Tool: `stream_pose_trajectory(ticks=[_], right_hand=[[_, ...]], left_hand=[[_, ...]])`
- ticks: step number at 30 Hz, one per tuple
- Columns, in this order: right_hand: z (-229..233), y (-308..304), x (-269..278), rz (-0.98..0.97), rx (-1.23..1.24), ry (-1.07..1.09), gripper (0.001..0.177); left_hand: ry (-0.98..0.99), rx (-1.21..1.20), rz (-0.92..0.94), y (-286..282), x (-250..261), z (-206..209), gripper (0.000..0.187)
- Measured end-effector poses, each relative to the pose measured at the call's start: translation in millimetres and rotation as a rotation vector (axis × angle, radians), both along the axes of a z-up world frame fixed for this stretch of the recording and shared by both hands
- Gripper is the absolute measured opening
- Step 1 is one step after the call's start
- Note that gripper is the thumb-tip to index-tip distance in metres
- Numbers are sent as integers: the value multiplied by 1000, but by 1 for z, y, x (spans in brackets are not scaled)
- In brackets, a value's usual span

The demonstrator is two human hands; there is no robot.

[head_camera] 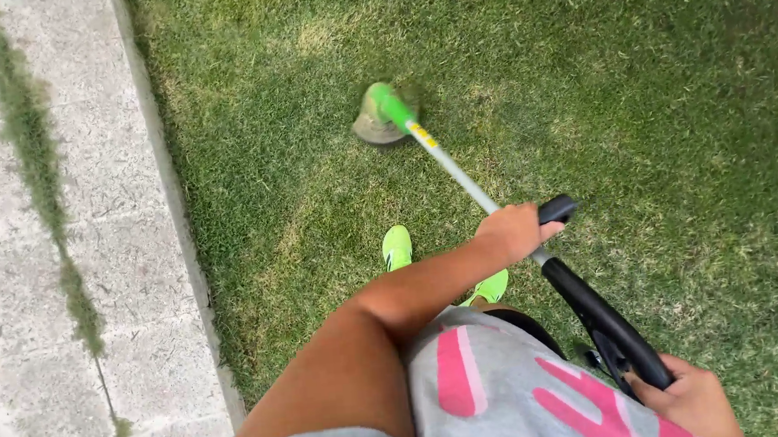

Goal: Trimming grass along the edge of a paved area and a wall using an electric string trimmer.

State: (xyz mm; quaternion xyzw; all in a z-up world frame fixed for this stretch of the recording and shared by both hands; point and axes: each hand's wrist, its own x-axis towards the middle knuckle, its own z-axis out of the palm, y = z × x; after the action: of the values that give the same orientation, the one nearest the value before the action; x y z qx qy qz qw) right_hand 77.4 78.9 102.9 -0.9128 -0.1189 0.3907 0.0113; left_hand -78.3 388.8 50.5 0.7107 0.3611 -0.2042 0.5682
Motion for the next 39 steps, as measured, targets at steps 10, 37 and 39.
stream_pose_trajectory(ticks=[10, 37, 39], right_hand=[[-69, 107, -47, 605, 56, 254, 28], [-102, -7, 35, -166, 111, 188, 47], [-116, -33, 43, -182, 133, 137, 39]], left_hand=[[222, 42, 416, 2, -164, -60, 67], [74, 206, -186, 35, 126, -65, 64], [40, 213, -266, 24, 164, -64, 62]])
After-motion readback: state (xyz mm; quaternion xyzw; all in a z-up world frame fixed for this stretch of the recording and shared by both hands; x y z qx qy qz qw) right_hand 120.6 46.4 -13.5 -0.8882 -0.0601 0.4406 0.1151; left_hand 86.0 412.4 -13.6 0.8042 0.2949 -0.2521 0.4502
